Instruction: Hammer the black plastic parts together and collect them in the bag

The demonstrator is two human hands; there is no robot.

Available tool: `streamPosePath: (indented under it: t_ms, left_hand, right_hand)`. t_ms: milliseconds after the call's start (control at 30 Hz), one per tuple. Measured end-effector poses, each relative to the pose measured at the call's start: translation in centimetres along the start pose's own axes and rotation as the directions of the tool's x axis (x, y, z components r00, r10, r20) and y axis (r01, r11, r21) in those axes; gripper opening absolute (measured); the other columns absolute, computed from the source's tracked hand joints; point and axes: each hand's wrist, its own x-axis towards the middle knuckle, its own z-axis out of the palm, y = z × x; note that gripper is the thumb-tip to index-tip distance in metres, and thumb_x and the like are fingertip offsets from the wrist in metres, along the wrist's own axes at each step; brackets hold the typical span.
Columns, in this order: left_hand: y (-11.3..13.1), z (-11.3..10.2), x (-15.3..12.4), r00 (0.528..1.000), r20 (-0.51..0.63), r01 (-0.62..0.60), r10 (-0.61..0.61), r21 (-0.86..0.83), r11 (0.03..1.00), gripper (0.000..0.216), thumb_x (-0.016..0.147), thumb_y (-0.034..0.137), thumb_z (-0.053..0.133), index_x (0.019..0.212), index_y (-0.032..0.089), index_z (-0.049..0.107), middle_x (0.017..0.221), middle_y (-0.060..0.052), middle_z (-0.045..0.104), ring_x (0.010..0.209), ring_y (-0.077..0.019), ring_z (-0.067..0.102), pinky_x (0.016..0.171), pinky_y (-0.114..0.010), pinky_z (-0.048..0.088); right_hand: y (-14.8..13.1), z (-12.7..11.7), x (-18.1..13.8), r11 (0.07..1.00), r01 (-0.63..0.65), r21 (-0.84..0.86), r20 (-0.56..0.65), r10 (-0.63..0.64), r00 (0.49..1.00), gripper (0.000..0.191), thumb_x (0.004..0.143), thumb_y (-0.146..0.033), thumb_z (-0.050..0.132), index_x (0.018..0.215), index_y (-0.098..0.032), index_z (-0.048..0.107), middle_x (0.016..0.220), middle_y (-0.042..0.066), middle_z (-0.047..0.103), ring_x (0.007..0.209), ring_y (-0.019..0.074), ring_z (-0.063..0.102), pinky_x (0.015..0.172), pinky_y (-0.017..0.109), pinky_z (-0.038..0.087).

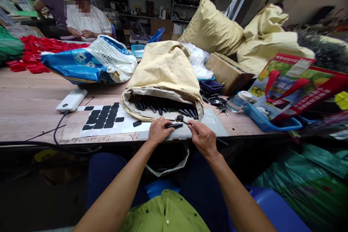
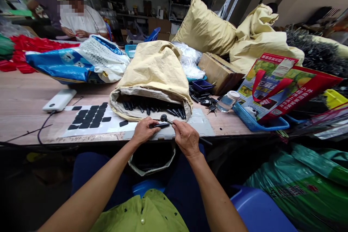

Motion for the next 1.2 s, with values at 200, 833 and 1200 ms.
streamPosePath:
  t_ms: [200,833,1200]
  left_hand:
    - [-0.1,0.0,0.0,1.000,-0.002,-0.006,0.006,0.032,0.999,0.024,0.075,0.027,0.079,0.098,0.026,0.079,0.088,0.000,0.066,0.084,-0.0188,0.061,0.078,-0.031,0.045]
    - [-1.0,-1.4,-0.2,0.997,0.013,-0.064,0.073,-0.351,0.934,0.030,0.092,0.043,0.060,0.083,0.019,0.076,0.076,-0.001,0.061,0.077,-0.0158,0.057,0.074,-0.027,0.042]
    - [-1.0,-1.2,-0.2,0.995,0.035,-0.067,0.090,-0.419,0.905,0.025,0.089,0.040,0.065,0.093,0.019,0.078,0.088,-0.003,0.070,0.087,-0.0185,0.062,0.082,-0.029,0.044]
  right_hand:
    - [1.0,-0.1,-0.4,0.998,-0.057,0.004,0.042,0.057,0.997,0.021,0.101,-0.032,0.055,0.111,-0.026,0.073,0.108,0.002,0.078,0.099,0.0198,0.072,0.087,0.030,0.053]
    - [7.0,1.8,0.6,0.997,0.008,-0.081,0.057,-0.004,0.998,0.015,0.094,-0.029,0.061,0.102,-0.025,0.073,0.103,0.006,0.066,0.093,0.0230,0.053,0.081,0.036,0.038]
    - [-0.1,0.8,2.5,0.972,0.158,0.175,0.168,-0.187,0.968,0.037,0.089,-0.044,0.072,0.119,-0.024,0.069,0.108,0.006,0.071,0.105,0.0248,0.057,0.093,0.040,0.040]
